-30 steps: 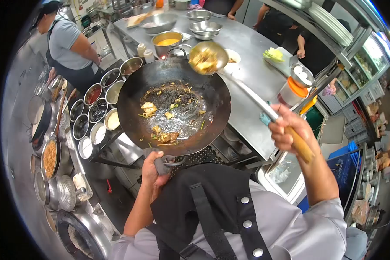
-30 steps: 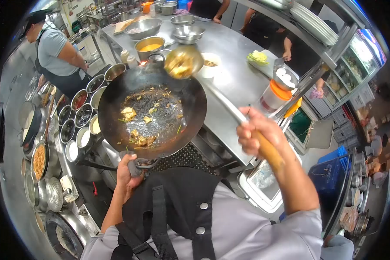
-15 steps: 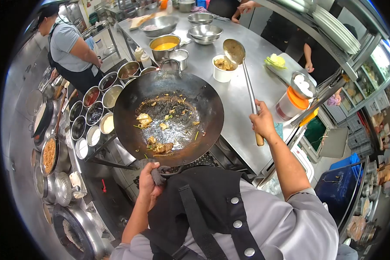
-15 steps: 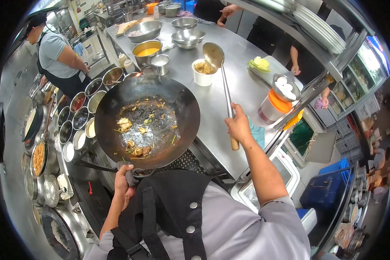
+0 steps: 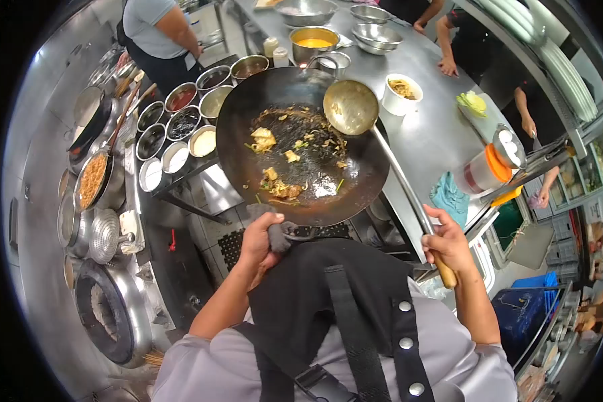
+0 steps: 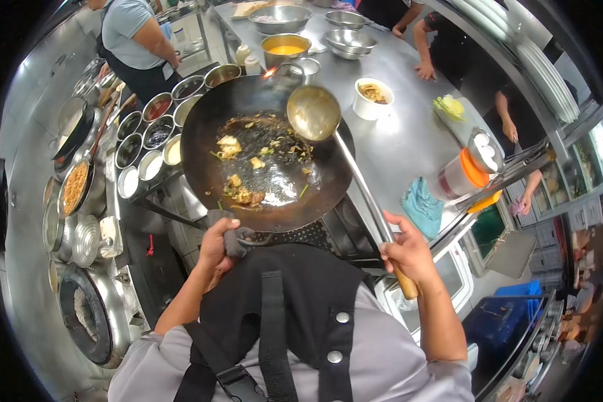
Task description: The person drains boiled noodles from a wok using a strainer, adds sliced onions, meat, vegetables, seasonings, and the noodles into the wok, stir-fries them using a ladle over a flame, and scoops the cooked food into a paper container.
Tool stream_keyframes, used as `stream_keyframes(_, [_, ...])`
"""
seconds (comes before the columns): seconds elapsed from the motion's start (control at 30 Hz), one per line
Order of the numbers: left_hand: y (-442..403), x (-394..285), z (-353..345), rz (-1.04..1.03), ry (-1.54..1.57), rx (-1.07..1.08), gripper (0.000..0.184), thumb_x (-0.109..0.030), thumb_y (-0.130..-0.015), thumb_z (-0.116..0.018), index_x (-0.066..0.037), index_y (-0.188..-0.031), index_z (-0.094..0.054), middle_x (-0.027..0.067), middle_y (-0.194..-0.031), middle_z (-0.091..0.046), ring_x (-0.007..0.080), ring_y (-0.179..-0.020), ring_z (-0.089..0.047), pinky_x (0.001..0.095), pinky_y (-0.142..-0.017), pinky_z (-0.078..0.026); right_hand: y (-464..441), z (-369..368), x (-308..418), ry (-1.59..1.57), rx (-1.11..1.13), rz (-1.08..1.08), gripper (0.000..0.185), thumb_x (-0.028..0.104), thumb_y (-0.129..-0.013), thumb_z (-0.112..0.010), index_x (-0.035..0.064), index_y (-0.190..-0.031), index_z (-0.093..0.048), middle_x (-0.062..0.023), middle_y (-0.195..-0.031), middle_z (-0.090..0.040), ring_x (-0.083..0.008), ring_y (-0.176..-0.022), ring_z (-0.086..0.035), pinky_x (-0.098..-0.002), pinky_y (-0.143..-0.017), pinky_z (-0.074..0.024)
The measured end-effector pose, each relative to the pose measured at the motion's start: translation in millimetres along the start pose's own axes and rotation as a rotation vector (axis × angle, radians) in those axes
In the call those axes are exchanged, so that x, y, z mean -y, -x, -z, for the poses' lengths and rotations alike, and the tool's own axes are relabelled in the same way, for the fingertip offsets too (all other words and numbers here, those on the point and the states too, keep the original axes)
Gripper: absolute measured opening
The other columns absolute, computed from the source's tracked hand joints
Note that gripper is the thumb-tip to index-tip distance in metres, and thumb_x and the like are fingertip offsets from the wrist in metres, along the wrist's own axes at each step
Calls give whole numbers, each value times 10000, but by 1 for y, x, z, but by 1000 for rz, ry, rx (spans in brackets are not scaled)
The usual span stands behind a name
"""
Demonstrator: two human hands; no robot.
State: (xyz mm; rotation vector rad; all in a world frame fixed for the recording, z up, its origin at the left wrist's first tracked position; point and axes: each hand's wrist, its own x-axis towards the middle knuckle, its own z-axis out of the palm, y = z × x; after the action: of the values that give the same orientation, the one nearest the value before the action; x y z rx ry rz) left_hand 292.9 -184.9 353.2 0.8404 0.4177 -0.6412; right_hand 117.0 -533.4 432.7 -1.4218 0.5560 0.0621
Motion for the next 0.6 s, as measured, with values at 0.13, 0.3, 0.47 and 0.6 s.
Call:
stream_keyframes(0.13, [0,-2,4,24,9,63,40,-44,-851,-634,-26,-876,-609,99,-792,-642,256,-699,-673,397,-692,-584,-30,-55,-6,277,30,47,666,-18,-864,-633,82,-1490,-426,-54,-731,-581,-116,-523,-546,-274,-470,-449])
stream_keyframes(0.3, [-2,-5,12,-44,-49,73,55,-23,-849,-628,-45,-888,-596,69,-779,-607,235,-692,-651,384,-687,-571,8,-63,12,578,229,84,720,2,-869,-646,149,-1534,-413,-35,-725,-559,-102,-541,-537,-278,-494,-455])
stream_keyframes(0.47, [0,-7,25,17,13,93,91,-1,-844,-617,-52,-907,-576,64,-810,-599,224,-695,-645,379,-683,-566,27,-32,14,581,107,-23,685,33,-882,-639,141,-1527,-436,-28,-725,-542,-109,-547,-540,-298,-505,-456])
stream_keyframes(0.6, [-1,-4,35,-42,-37,127,104,-94,-883,-592,-2,-917,-627,142,-844,-681,294,-750,-696,443,-745,-590,-30,-54,2,564,-18,162,675,33,-882,-629,107,-1523,-429,-36,-729,-546,-115,-545,-548,-300,-506,-459])
